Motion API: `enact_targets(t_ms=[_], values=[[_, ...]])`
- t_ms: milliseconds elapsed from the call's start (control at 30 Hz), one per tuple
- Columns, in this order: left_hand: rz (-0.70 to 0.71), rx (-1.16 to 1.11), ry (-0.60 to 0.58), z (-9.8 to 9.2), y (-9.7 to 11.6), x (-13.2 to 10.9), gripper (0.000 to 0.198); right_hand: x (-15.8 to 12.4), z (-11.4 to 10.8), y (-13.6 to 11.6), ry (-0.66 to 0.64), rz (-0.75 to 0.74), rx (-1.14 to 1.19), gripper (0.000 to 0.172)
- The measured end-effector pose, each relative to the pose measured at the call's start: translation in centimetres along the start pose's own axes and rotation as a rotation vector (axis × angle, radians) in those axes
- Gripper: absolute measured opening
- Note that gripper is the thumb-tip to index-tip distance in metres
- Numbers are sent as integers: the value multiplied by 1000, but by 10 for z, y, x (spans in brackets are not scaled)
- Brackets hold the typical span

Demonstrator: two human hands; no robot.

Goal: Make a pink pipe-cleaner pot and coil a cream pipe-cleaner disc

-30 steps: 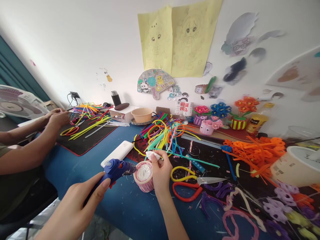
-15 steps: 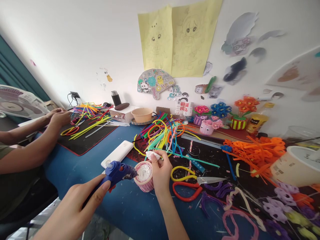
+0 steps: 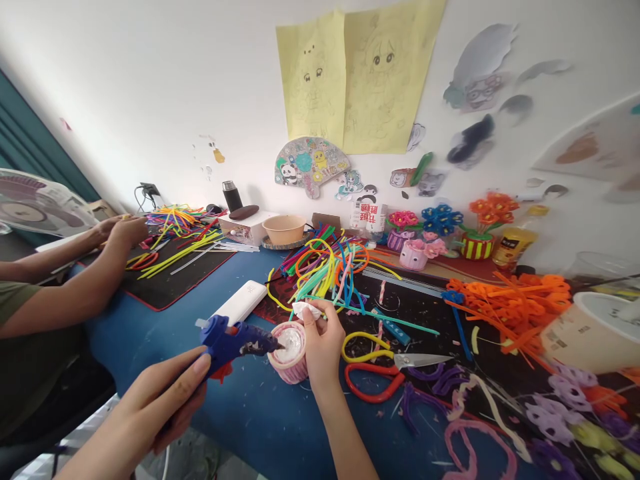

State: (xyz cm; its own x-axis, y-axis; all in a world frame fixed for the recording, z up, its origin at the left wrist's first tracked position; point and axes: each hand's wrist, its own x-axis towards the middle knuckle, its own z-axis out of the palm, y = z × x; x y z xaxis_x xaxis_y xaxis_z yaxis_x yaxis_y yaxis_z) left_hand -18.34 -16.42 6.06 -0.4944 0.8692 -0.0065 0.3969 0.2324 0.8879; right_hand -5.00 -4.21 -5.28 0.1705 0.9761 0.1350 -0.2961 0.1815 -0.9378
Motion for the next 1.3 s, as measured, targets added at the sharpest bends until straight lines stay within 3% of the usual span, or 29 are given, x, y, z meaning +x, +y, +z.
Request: enact_targets(t_ms=[67, 100, 267, 367, 667, 800, 933, 1033, 1100, 1167, 1300], values=[[-52, -2, -144, -9, -9, 7, 51, 0, 0, -1, 2, 5, 2, 25], [10, 47, -204, -13, -15, 11, 55, 0, 0, -1, 4, 8, 4, 25], [403, 407, 110, -13, -58, 28, 36, 0, -1, 0, 13, 17, 12, 26], [577, 545, 122, 0, -81, 35, 33, 2, -2, 3, 18, 23, 26, 27], [689, 756, 61, 25, -124, 61, 30, 6, -5, 7, 65, 61, 84, 30], [699, 848, 70, 28, -131, 67, 34, 10, -8, 12, 96, 88, 144, 32], [700, 946, 138, 27, -108, 58, 43, 16, -12, 10, 127, 115, 229, 35], [718, 775, 231, 35, -69, 44, 35, 12, -16, -7, 106, 138, 296, 38], [713, 519, 181, 49, -41, 35, 30, 3, -20, -25, 77, 154, 332, 36], [677, 331, 59, 65, -15, 26, 28, -9, -24, -42, 22, 206, 414, 35], [589, 30, -66, 90, 17, 12, 22, -29, -34, -63, 8, 172, 396, 30]])
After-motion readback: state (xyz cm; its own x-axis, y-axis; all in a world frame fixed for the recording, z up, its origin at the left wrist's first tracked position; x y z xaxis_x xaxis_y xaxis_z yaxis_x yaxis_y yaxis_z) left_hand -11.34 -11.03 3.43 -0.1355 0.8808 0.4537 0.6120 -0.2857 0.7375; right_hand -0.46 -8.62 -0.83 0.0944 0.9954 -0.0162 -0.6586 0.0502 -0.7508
